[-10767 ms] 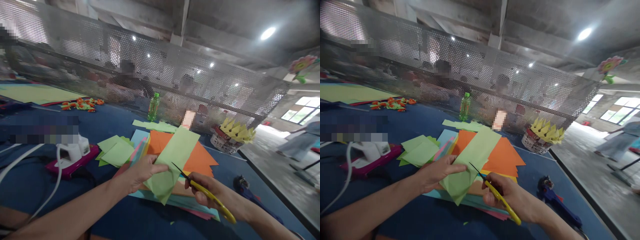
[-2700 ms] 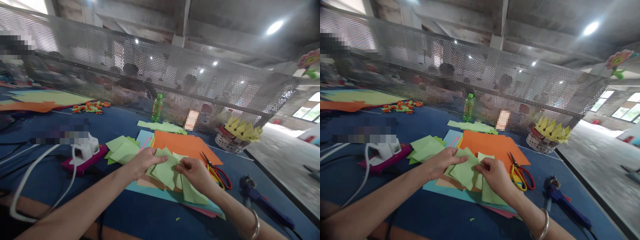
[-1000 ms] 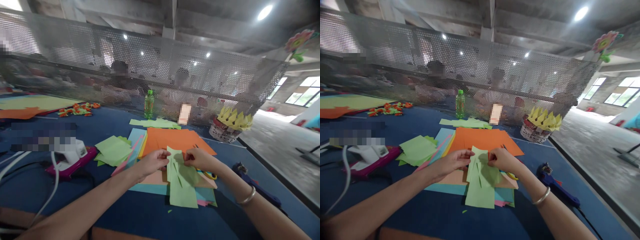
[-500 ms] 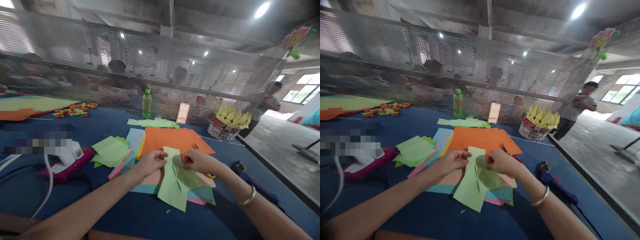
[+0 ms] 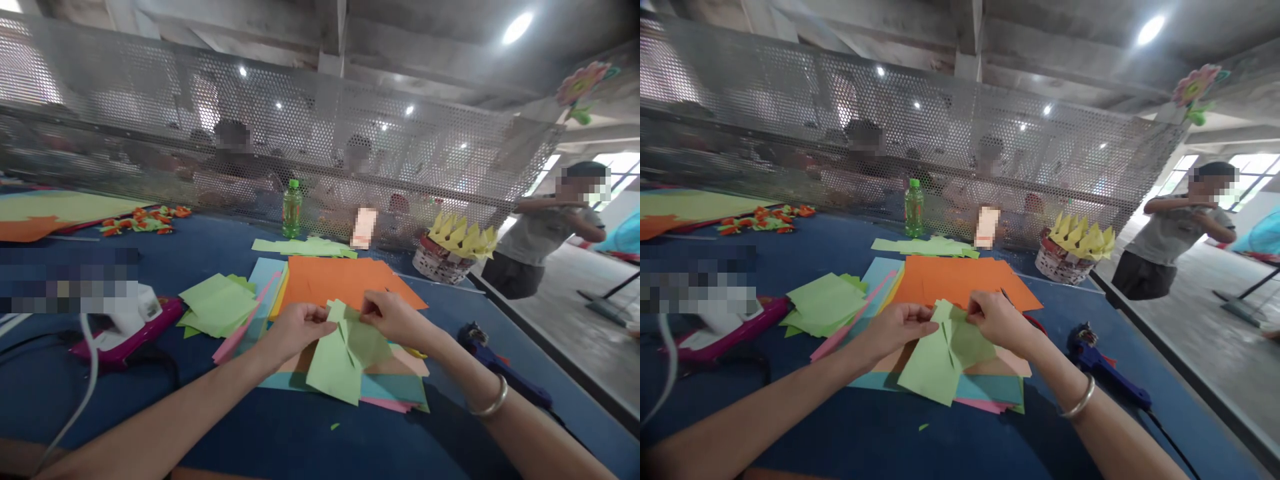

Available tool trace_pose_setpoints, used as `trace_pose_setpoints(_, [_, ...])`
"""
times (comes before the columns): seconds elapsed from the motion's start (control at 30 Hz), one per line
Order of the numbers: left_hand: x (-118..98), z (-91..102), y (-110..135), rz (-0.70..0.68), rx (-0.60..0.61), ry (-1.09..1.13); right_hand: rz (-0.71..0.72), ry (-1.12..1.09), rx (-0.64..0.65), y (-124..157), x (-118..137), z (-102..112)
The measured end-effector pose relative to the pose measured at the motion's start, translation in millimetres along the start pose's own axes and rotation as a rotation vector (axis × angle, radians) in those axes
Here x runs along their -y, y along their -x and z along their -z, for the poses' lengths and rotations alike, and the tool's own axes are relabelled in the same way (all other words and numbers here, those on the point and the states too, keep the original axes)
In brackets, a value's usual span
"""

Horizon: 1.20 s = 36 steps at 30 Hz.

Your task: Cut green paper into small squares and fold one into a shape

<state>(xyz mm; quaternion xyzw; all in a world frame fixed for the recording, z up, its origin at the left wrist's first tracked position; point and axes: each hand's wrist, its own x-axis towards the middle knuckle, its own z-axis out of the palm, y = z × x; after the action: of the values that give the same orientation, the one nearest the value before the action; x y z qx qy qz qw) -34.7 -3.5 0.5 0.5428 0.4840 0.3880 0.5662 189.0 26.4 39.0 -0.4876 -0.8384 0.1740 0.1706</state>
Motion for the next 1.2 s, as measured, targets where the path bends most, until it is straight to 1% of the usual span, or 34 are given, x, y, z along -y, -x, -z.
trace_pose_setpoints(0.07, [1.7, -0.3, -0.4, -0.009, 0.05, 0.04, -0.007, -0.028, -0.041, -1.1, 0.4, -1.7])
trace_pose_setpoints(0.13, [3.2, 1.3, -1.8, -0.033, 0.053, 0.068, -0.017, -0.068, -0.077, -2.4, -0.3, -2.8])
trace_pose_setpoints(0.23, [2.8, 7.1, -4.5, -0.067, -0.042, 0.042, -0.027, -0.159, -0.109, -4.6, -2.8, -2.3])
trace_pose_setpoints(0.33, [-1.4, 13.2, -5.3, -0.095, -0.15, 0.029, -0.01, -0.281, -0.08, -6.0, -4.2, -1.5])
trace_pose_setpoints(0.43, [-5.4, 15.1, -3.7, -0.151, -0.166, 0.063, 0.013, -0.378, -0.044, -6.1, -0.8, -5.7])
trace_pose_setpoints(0.53, [-6.5, 13.7, -1.9, -0.211, -0.164, 0.083, 0.014, -0.416, -0.069, -4.5, 7.8, -15.0])
trace_pose_setpoints(0.63, [-5.7, 12.5, -1.1, -0.271, -0.152, 0.083, 0.018, -0.372, -0.148, 0.2, 20.3, -22.6])
trace_pose_setpoints(0.7, [-4.8, 12.7, -0.9, -0.355, -0.171, 0.041, 0.055, -0.298, -0.201, 4.6, 29.1, -24.4])
trace_pose_setpoints(0.8, [-2.8, 14.1, -0.1, -0.495, -0.265, -0.083, 0.122, -0.206, -0.246, 9.9, 38.2, -25.0])
trace_pose_setpoints(0.87, [-0.7, 14.7, 0.4, -0.536, -0.335, -0.161, 0.146, -0.18, -0.252, 11.5, 40.1, -26.5])
trace_pose_setpoints(0.9, [0.5, 14.6, 0.4, -0.544, -0.35, -0.18, 0.151, -0.175, -0.25, 11.8, 40.0, -27.8])
trace_pose_setpoints(0.97, [3.1, 13.9, -0.4, -0.566, -0.315, -0.156, 0.147, -0.173, -0.236, 11.9, 38.8, -31.0])
trace_pose_setpoints(1.07, [6.2, 11.7, -3.0, -0.599, -0.198, -0.014, 0.114, -0.192, -0.215, 11.9, 37.3, -35.2])
trace_pose_setpoints(1.13, [7.5, 10.4, -4.3, -0.586, -0.159, 0.077, 0.092, -0.212, -0.199, 12.1, 37.5, -36.8])
trace_pose_setpoints(1.2, [8.1, 9.4, -4.5, -0.539, -0.156, 0.115, 0.083, -0.22, -0.182, 12.2, 38.4, -37.6])
